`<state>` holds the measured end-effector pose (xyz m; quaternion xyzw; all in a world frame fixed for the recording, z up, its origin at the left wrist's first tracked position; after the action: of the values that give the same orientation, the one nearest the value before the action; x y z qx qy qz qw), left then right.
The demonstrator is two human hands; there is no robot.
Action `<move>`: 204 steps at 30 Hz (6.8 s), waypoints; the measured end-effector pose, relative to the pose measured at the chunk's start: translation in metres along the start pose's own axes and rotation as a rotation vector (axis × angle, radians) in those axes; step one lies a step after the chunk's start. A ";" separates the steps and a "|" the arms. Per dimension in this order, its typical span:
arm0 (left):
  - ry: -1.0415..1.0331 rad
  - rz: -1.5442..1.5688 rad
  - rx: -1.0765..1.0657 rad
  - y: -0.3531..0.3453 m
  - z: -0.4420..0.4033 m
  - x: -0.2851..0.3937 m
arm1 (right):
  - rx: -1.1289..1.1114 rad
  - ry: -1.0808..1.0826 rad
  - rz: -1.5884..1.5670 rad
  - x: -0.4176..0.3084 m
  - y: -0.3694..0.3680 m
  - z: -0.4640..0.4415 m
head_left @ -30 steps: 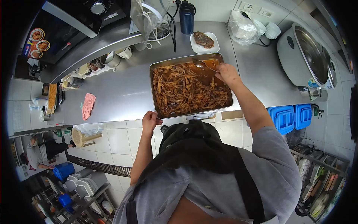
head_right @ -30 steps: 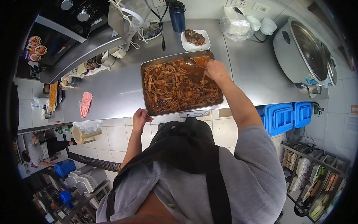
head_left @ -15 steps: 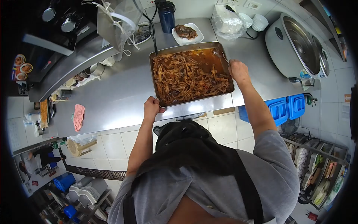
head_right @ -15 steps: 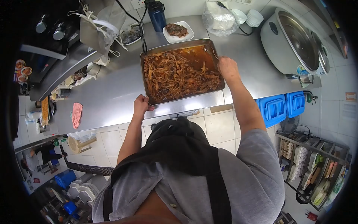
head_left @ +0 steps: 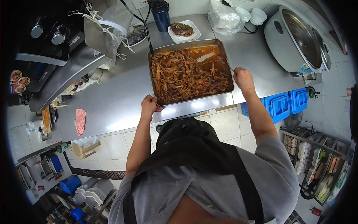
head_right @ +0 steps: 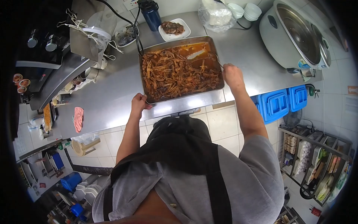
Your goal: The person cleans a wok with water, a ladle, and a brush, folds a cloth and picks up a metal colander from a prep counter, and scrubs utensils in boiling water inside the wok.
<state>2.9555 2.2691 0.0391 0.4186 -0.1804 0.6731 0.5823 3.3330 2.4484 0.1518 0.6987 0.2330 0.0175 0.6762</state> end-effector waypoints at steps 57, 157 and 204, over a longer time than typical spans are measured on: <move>0.032 0.000 -0.082 -0.003 -0.004 -0.004 | -0.026 -0.195 -0.389 -0.012 -0.042 0.073; -0.644 -0.461 -0.126 0.291 -0.062 0.002 | -0.063 -0.090 -0.609 -0.415 -0.183 0.059; -1.192 -1.871 -1.713 -0.602 0.484 -0.250 | 0.763 -2.121 -0.680 -0.103 -0.098 0.925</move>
<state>3.6818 1.9117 -0.0189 0.1208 -0.4045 -0.5538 0.7177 3.5258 1.5435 0.0100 0.4226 -0.2817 -0.8248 0.2486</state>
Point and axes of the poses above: each hand's wrist, its own z-axis away from the middle knuckle, its own y-axis out of the back of the hand, x = y × z, the point moved 9 cm from there along -z, towards the middle knuckle
